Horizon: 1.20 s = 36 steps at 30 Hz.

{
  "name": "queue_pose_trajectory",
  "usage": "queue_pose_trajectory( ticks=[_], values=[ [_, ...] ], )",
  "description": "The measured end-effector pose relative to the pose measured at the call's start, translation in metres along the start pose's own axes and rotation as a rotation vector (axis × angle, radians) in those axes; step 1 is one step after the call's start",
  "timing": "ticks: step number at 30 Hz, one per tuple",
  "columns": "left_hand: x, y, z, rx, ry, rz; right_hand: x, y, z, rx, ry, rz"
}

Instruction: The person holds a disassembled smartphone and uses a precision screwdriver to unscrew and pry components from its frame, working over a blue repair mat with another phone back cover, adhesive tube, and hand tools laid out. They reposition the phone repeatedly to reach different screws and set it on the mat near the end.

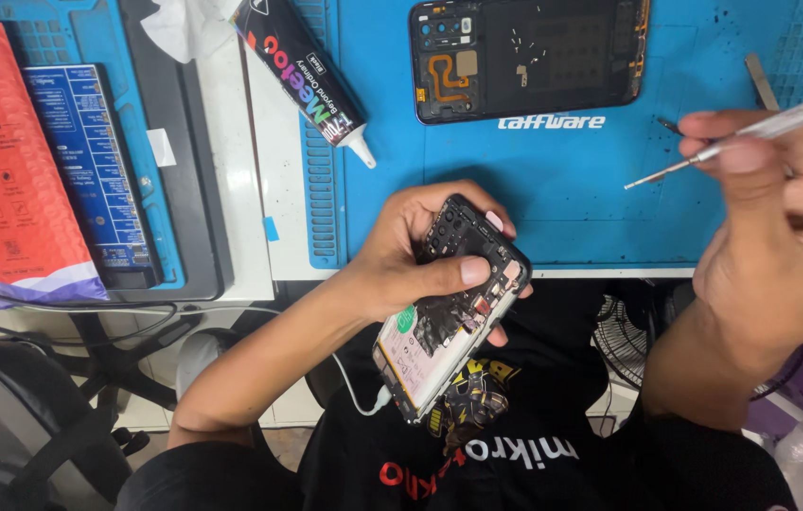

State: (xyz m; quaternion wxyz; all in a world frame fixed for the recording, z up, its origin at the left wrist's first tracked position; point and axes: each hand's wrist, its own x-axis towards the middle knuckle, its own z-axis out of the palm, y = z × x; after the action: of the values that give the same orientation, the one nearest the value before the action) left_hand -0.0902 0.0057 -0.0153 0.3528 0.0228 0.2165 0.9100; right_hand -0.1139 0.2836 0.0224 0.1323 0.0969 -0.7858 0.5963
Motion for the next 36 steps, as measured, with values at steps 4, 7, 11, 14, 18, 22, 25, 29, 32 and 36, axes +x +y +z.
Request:
queue_pose_trajectory(
  ticks=[4, 7, 11, 14, 18, 22, 25, 29, 32, 36],
  values=[
    [0.0, -0.002, -0.001, -0.003, -0.004, 0.008, 0.001, -0.004, 0.003, -0.011, -0.043, 0.016],
    [-0.001, -0.002, -0.002, -0.012, -0.012, -0.014, 0.001, -0.006, 0.005, -0.021, -0.043, 0.039],
    [-0.001, -0.003, -0.002, -0.032, -0.015, -0.029, 0.002, -0.013, 0.012, -0.04, -0.057, 0.05],
    [-0.002, -0.003, 0.0, -0.026, -0.008, -0.022, -0.008, -0.015, 0.011, -0.034, -0.051, 0.049],
    [-0.005, -0.006, 0.013, 0.143, 0.029, 0.091, -0.049, -0.012, 0.0, 0.022, 0.1, 0.069],
    [-0.014, -0.012, 0.037, 0.357, 0.124, 0.25, -0.066, -0.031, -0.009, -0.203, -0.007, -0.058],
    [-0.024, -0.01, 0.051, 0.676, 0.205, 0.328, -0.037, -0.068, -0.005, -0.52, -0.619, -0.214],
    [-0.029, -0.011, 0.062, 0.886, 0.246, 0.498, -0.032, -0.103, 0.035, -0.57, -0.437, -0.233],
    [-0.031, -0.012, 0.066, 0.903, 0.256, 0.553, -0.07, -0.078, 0.054, -0.385, 0.018, -0.258],
    [-0.033, -0.014, 0.067, 0.907, 0.256, 0.58, -0.114, -0.049, 0.023, -0.506, -0.038, -0.352]
  ],
)
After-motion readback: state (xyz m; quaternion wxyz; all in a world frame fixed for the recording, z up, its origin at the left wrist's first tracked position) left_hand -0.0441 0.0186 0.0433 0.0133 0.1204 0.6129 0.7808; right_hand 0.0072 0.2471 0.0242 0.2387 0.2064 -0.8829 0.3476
